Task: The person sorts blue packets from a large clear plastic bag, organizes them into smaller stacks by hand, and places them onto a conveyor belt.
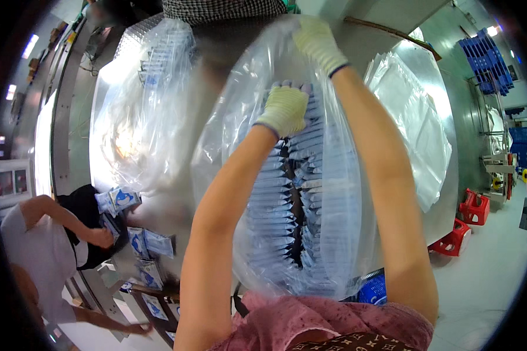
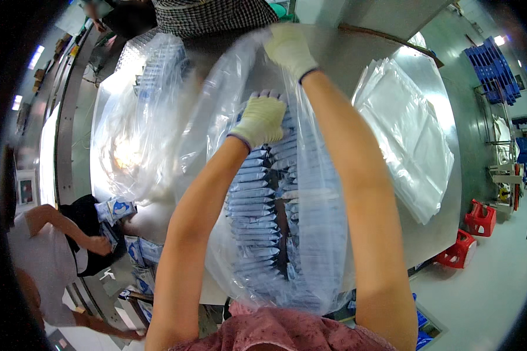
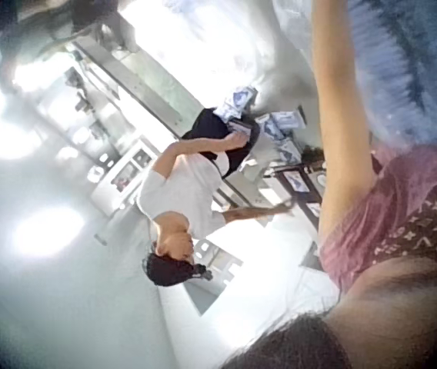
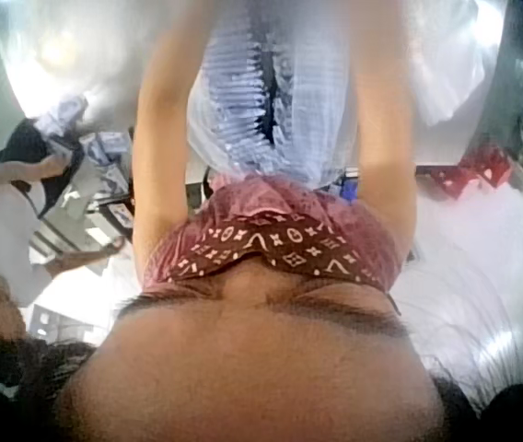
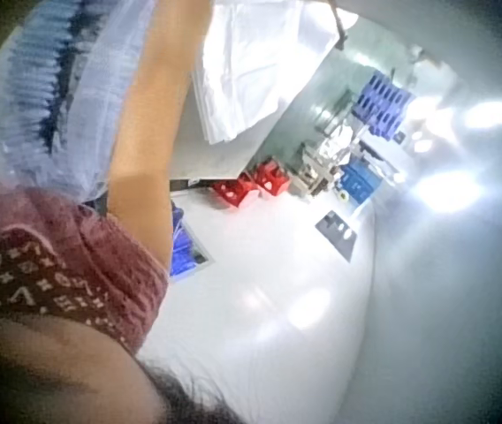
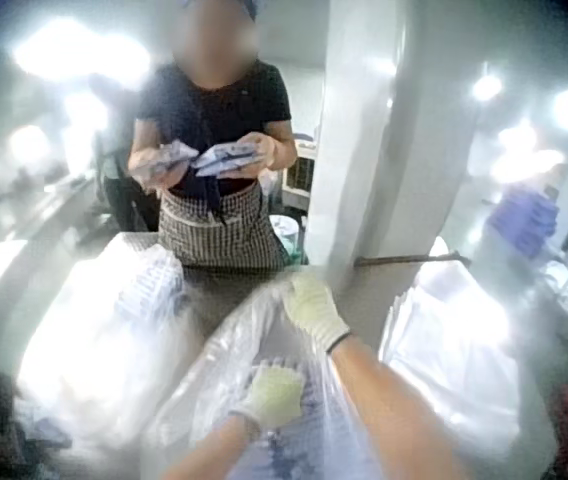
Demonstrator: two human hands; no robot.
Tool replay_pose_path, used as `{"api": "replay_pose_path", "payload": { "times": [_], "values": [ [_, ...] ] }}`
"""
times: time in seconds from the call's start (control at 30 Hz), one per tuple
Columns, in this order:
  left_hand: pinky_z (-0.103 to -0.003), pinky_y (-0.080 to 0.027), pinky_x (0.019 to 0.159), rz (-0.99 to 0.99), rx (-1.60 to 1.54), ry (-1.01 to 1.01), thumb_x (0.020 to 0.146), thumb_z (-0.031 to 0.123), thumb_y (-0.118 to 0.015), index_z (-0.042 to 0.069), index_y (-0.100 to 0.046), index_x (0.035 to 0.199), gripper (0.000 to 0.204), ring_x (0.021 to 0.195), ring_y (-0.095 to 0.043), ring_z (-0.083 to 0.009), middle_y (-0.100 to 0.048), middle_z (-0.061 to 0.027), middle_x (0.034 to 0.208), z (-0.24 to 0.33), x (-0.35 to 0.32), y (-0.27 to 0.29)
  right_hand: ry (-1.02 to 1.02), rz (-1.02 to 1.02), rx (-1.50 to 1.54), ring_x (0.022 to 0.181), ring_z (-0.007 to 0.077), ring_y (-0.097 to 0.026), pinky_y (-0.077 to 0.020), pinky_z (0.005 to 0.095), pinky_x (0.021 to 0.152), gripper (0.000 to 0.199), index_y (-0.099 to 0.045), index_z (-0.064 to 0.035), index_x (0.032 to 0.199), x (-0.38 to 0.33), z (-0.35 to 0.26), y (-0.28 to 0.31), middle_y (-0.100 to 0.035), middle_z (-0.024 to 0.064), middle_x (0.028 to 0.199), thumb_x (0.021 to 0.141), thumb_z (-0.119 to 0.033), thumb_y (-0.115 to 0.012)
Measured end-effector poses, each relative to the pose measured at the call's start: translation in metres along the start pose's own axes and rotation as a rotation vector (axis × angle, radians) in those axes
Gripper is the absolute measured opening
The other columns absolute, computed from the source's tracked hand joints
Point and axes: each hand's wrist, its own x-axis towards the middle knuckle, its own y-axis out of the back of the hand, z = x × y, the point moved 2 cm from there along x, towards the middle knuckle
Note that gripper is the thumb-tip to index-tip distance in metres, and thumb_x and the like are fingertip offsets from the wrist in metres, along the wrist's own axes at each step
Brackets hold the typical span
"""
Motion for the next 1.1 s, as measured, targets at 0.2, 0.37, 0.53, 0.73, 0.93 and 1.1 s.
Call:
{"api": "replay_pose_path", "payload": {
  "times": [0.2,0.37,0.53,0.73,0.93,1.1],
  "values": [
    [-0.049,-0.04,0.092,0.169,-0.046,0.052,0.075,0.028,-0.061,0.003,-0.058,0.112,0.045,0.104,-0.056,-0.0351,-0.057,-0.0204,0.115,0.011,0.056,-0.063,0.518,0.057,0.182,0.085,0.0363,-0.06,-0.0472,0.041,0.076,0.022,-0.064,-0.0042,0.092,-0.011,-0.064,0.051,-0.064,0.0194,0.089,0.075,-0.017,-0.058],
    [-0.042,-0.05,0.072,0.99,-1.055,-0.004,0.088,0.018,-0.052,0.001,-0.056,0.114,0.031,0.081,-0.062,-0.0252,-0.061,-0.0102,0.095,-0.024,-0.023,-0.04,-0.109,-0.042,1.2,0.119,0.0218,-0.05,-0.041,0.03,0.097,0.057,-0.037,-0.0052,0.137,-0.106,0.157,0.05,-0.048,0.014,0.133,0.092,-0.038,-0.046],
    [-0.037,-0.035,0.101,0.956,-1.459,0.139,0.093,0.023,-0.045,0.004,-0.047,0.127,0.039,0.115,-0.046,-0.0243,-0.049,-0.0144,0.124,0.0,0.041,-0.114,-0.872,-0.062,1.64,0.127,0.0252,-0.037,-0.0242,0.039,0.108,0.07,-0.028,-0.0068,0.142,-0.245,0.193,-0.054,-0.035,0.0145,0.142,0.093,-0.057,-0.033],
    [-0.031,-0.039,0.099,0.72,-2.092,0.13,0.093,0.027,-0.044,0.0,-0.043,0.13,0.046,0.115,-0.05,-0.0245,-0.049,-0.0137,0.128,0.008,-0.012,-0.099,-0.98,-0.051,1.517,0.126,0.0248,-0.038,-0.0263,0.0385,0.107,0.068,-0.03,-0.0061,0.141,-0.288,0.176,-0.088,-0.036,0.0144,0.139,0.093,-0.054,-0.036],
    [-0.031,-0.038,0.101,0.677,-2.357,0.346,0.096,0.036,-0.043,0.002,-0.03,0.14,0.057,0.12,-0.046,-0.0218,-0.044,-0.0184,0.132,0.104,-0.076,-0.151,-1.039,0.017,1.417,0.124,0.0244,-0.039,-0.0284,0.038,0.106,0.066,-0.031,-0.0053,0.139,-0.365,0.151,-0.062,-0.038,0.0144,0.137,0.093,-0.052,-0.039],
    [-0.042,-0.033,0.101,0.594,-1.148,0.218,0.089,0.018,-0.048,-0.005,-0.036,0.13,0.049,0.12,-0.041,-0.0407,-0.042,-0.0276,0.129,0.101,-0.201,-0.12,-1.173,-0.022,1.3,0.122,0.0241,-0.039,-0.0302,0.0377,0.105,0.065,-0.032,-0.0047,0.138,-0.475,0.104,-0.033,-0.039,0.0143,0.135,0.093,-0.05,-0.041]
  ]
}}
